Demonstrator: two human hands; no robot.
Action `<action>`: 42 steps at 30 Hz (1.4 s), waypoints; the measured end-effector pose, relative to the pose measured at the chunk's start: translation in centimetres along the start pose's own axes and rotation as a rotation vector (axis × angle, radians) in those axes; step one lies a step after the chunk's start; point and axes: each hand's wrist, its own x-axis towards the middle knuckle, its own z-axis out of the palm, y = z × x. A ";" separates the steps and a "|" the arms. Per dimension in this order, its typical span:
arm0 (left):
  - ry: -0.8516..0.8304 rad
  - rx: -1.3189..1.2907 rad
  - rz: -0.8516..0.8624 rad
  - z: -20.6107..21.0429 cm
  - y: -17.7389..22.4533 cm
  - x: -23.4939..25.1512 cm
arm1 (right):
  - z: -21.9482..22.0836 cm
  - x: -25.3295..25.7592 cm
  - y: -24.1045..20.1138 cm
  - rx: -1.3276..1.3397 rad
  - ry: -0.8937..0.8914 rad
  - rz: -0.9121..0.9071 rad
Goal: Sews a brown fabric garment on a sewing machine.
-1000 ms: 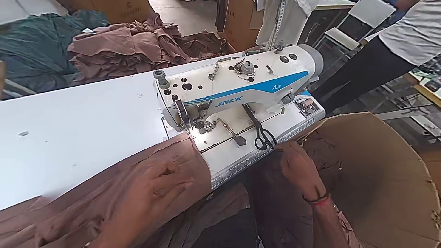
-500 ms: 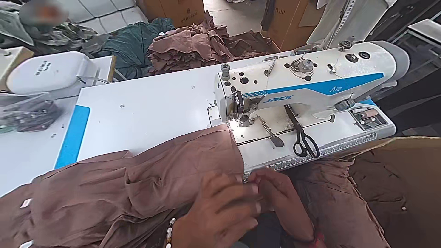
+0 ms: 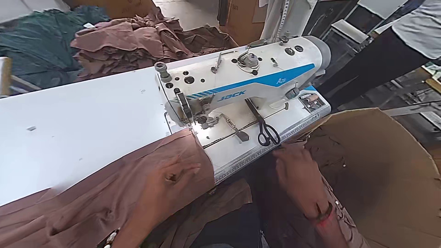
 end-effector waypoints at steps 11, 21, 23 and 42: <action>0.073 0.225 -0.112 -0.5 -1.2 2.6 | 2.8 10.7 1.9 0.175 -0.242 0.151; 0.113 0.178 -0.252 0.1 -1.1 3.6 | 3.6 -2.8 -3.3 1.914 -0.466 0.175; 0.122 0.161 -0.261 0.1 -1.0 3.7 | 4.9 -5.7 -6.4 1.926 -0.592 0.148; 0.151 0.477 -0.224 -1.8 -4.1 6.2 | 4.7 3.4 -3.2 0.465 -0.046 0.096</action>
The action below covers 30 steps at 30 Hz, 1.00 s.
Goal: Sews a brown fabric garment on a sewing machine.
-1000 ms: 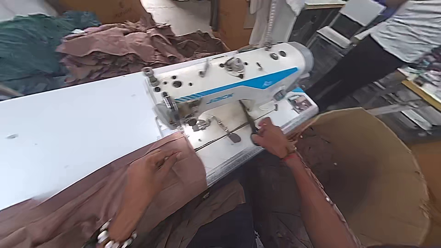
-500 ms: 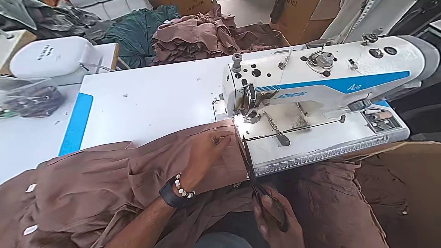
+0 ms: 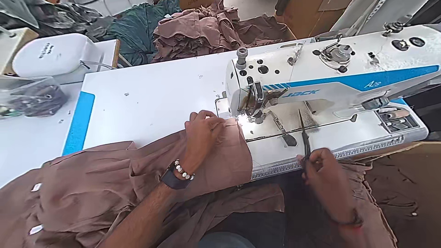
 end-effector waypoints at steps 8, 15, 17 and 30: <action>0.025 -0.046 -0.081 3.4 1.9 2.3 | -2.6 5.9 -0.4 -0.536 -0.017 -0.079; 0.044 -0.065 -0.086 4.6 1.4 2.0 | 7.1 3.2 -4.8 -0.053 0.083 -0.354; 0.052 -0.046 -0.074 4.8 1.2 1.9 | 9.8 3.2 -5.1 -0.042 0.122 -0.352; 0.056 -0.051 -0.101 4.9 1.3 1.8 | 13.2 2.6 -5.0 -0.214 0.274 -0.348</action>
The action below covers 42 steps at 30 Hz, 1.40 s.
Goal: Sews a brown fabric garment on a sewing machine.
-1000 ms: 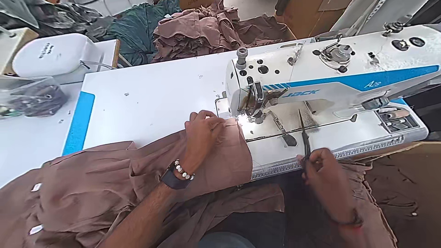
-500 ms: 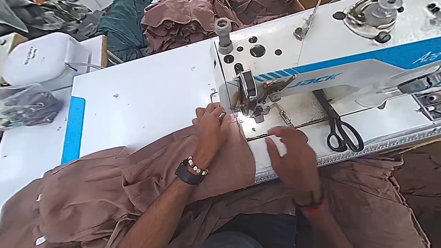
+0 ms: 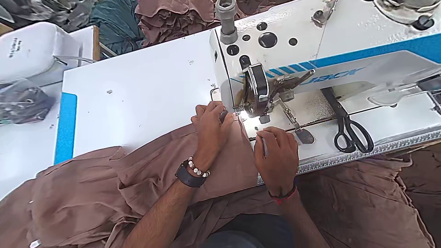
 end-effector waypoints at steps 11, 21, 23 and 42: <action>0.007 0.007 0.004 0.1 0.2 0.1 | 0.0 -0.1 0.0 -0.002 0.006 -0.002; 0.011 0.029 -0.007 0.1 0.2 0.0 | 0.1 0.0 0.0 0.000 0.011 -0.003; 0.015 0.021 -0.004 0.2 0.2 0.0 | 0.1 -0.1 0.0 -0.002 0.013 -0.002; 0.017 0.036 0.004 0.3 0.2 0.1 | 0.1 0.0 -0.1 -0.005 0.026 -0.003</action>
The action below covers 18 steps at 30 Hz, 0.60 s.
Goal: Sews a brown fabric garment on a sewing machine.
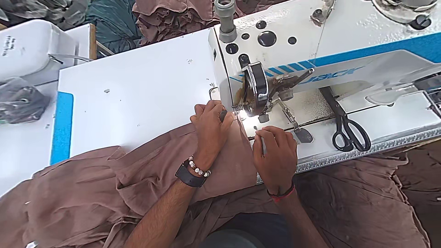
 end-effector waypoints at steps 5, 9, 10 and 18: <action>0.000 0.009 0.020 0.0 0.1 0.0 | 0.0 0.0 0.0 -0.006 -0.005 0.001; -0.003 0.005 0.026 0.1 0.2 0.0 | 0.0 0.0 0.0 0.000 -0.001 -0.001; -0.003 0.001 0.026 0.0 0.2 -0.1 | 0.0 0.0 0.0 0.000 0.000 -0.001; 0.013 -0.011 -0.005 0.0 0.2 -0.1 | 0.0 0.0 0.0 0.004 0.000 0.001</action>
